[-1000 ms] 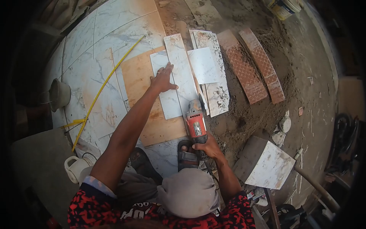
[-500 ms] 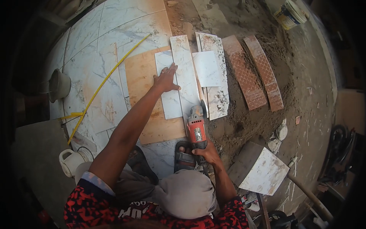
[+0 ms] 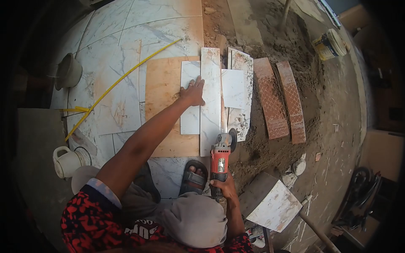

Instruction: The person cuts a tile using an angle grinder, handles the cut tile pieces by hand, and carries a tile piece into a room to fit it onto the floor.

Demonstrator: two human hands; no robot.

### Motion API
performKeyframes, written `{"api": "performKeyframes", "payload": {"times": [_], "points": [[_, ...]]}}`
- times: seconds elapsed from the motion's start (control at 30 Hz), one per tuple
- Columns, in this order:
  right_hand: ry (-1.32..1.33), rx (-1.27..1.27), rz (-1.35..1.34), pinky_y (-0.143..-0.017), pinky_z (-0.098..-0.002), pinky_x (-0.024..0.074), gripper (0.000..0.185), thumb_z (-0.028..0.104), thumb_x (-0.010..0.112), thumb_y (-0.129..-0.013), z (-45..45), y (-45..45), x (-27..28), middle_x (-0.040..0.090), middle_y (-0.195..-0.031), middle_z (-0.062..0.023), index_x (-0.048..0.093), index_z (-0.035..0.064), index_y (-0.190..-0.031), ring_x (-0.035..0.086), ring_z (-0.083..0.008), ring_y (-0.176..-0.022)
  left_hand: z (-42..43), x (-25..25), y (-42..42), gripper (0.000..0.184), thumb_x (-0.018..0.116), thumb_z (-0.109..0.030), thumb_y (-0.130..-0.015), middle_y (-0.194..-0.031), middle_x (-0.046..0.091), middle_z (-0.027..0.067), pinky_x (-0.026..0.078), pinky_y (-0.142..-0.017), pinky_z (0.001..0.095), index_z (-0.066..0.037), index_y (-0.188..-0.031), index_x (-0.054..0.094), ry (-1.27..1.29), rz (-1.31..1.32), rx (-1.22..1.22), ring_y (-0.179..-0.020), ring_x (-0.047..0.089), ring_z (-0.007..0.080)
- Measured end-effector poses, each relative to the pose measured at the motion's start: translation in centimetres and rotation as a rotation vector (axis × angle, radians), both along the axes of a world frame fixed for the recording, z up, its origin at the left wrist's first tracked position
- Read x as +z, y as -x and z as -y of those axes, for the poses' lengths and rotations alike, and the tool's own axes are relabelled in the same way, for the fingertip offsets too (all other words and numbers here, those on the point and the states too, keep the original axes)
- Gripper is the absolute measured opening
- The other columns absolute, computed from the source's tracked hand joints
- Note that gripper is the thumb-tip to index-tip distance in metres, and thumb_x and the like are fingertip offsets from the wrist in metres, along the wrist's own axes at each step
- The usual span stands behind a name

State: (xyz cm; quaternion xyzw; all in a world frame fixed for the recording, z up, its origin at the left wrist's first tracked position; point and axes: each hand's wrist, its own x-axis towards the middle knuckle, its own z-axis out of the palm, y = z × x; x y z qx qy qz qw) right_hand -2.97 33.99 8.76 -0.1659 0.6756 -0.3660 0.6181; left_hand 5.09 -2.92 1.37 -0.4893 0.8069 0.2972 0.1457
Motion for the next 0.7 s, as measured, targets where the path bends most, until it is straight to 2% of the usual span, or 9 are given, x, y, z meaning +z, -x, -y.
{"api": "performKeyframes", "payload": {"times": [0.03, 0.07, 0.1, 0.17, 0.27, 0.4, 0.5, 0.63, 0.7], "points": [[-0.007, -0.055, -0.011, -0.082, -0.0317, 0.0495, 0.071, 0.020, 0.081, -0.060, -0.6, 0.3, 0.2, 0.063, -0.100, -0.0054, 0.053, 0.0000, -0.122, 0.060, -0.0170, -0.088, -0.8, -0.4, 0.9, 0.106, 0.081, -0.041, -0.070, -0.165, 0.003, 0.0084, 0.026, -0.106, 0.0698, -0.020, -0.155, 0.021, -0.024, -0.016, 0.076, -0.148, 0.016, 0.0356], [-0.023, -0.049, -0.018, -0.079, -0.0316, 0.0497, 0.066, 0.022, 0.081, -0.061, -1.0, 0.9, -0.1, 0.063, -0.096, -0.0056, 0.055, 0.0007, -0.118, 0.060, -0.0167, -0.084, -2.2, -0.5, 1.7, 0.103, 0.077, -0.048, -0.073, -0.164, -0.002, 0.0138, 0.023, -0.106, 0.0719, -0.021, -0.155, 0.021, -0.018, -0.119, 0.148, -0.148, 0.012, 0.0408], [-0.024, -0.031, -0.029, -0.079, -0.0316, 0.0497, 0.066, 0.022, 0.081, -0.061, -1.6, 1.4, -0.1, 0.063, -0.096, -0.0056, 0.055, 0.0007, -0.118, 0.060, -0.0167, -0.084, -3.7, -0.6, 2.7, 0.104, 0.074, -0.056, -0.073, -0.164, -0.002, 0.0128, 0.017, -0.106, 0.0751, -0.022, -0.155, 0.021, 0.020, -0.168, 0.187, -0.147, 0.008, 0.0452], [-0.025, -0.136, -0.071, -0.075, -0.0318, 0.0499, 0.062, 0.023, 0.081, -0.061, -1.1, 1.9, 0.7, 0.063, -0.092, -0.0058, 0.056, 0.0011, -0.114, 0.060, -0.0167, -0.080, -5.9, -0.4, 4.0, 0.096, 0.071, -0.054, -0.077, -0.163, 0.002, 0.0140, 0.011, -0.107, 0.0763, -0.023, -0.155, 0.024, 0.118, -0.160, 0.181, -0.146, 0.006, 0.0495], [0.015, -0.127, -0.116, -0.071, -0.0321, 0.0501, 0.060, 0.024, 0.080, -0.061, -0.3, 3.4, 1.0, 0.062, -0.090, -0.0057, 0.056, 0.0018, -0.111, 0.060, -0.0169, -0.076, -6.9, -2.8, 4.7, 0.085, 0.064, -0.050, -0.083, -0.163, 0.003, 0.0141, 0.006, -0.107, 0.0764, -0.023, -0.154, 0.027, 0.287, -0.189, 0.207, -0.145, 0.003, 0.0526], [0.028, -0.141, -0.112, -0.070, -0.0318, 0.0500, 0.060, 0.025, 0.080, -0.061, 0.6, 4.9, 0.9, 0.061, -0.089, -0.0053, 0.056, 0.0026, -0.112, 0.060, -0.0165, -0.076, -7.5, -5.2, 3.9, 0.076, 0.060, -0.043, -0.086, -0.163, 0.006, 0.0132, 0.002, -0.110, 0.0729, -0.023, -0.153, 0.030, 0.452, -0.272, 0.257, -0.144, 0.005, 0.0533], [0.084, -0.126, -0.112, -0.071, -0.0318, 0.0503, 0.061, 0.025, 0.080, -0.062, 2.3, 5.7, 0.2, 0.061, -0.088, -0.0051, 0.056, 0.0021, -0.112, 0.060, -0.0164, -0.076, -6.7, -5.1, 1.3, 0.072, 0.058, -0.041, -0.088, -0.163, 0.007, 0.0129, 0.003, -0.111, 0.0712, -0.021, -0.152, 0.033, 0.472, -0.247, 0.225, -0.144, 0.007, 0.0518], [0.102, -0.043, -0.120, -0.073, -0.0324, 0.0507, 0.063, 0.025, 0.080, -0.062, 6.5, 6.4, -1.2, 0.063, -0.093, -0.0078, 0.056, 0.0001, -0.114, 0.061, -0.0178, -0.078, -5.9, -4.9, -2.6, 0.064, 0.058, -0.038, -0.089, -0.163, 0.010, 0.0125, 0.015, -0.110, 0.0686, -0.019, -0.148, 0.040, 0.530, -0.185, 0.303, -0.143, 0.015, 0.0476], [0.164, 0.012, -0.163, -0.074, -0.0322, 0.0505, 0.062, 0.024, 0.079, -0.062, 9.5, 6.3, -2.2, 0.063, -0.093, -0.0090, 0.056, -0.0004, -0.114, 0.060, -0.0191, -0.079, -5.7, -5.3, -4.2, 0.063, 0.058, -0.038, -0.089, -0.162, 0.012, 0.0129, 0.016, -0.111, 0.0658, -0.019, -0.147, 0.042, 0.552, -0.192, 0.335, -0.142, 0.017, 0.0476]]}}
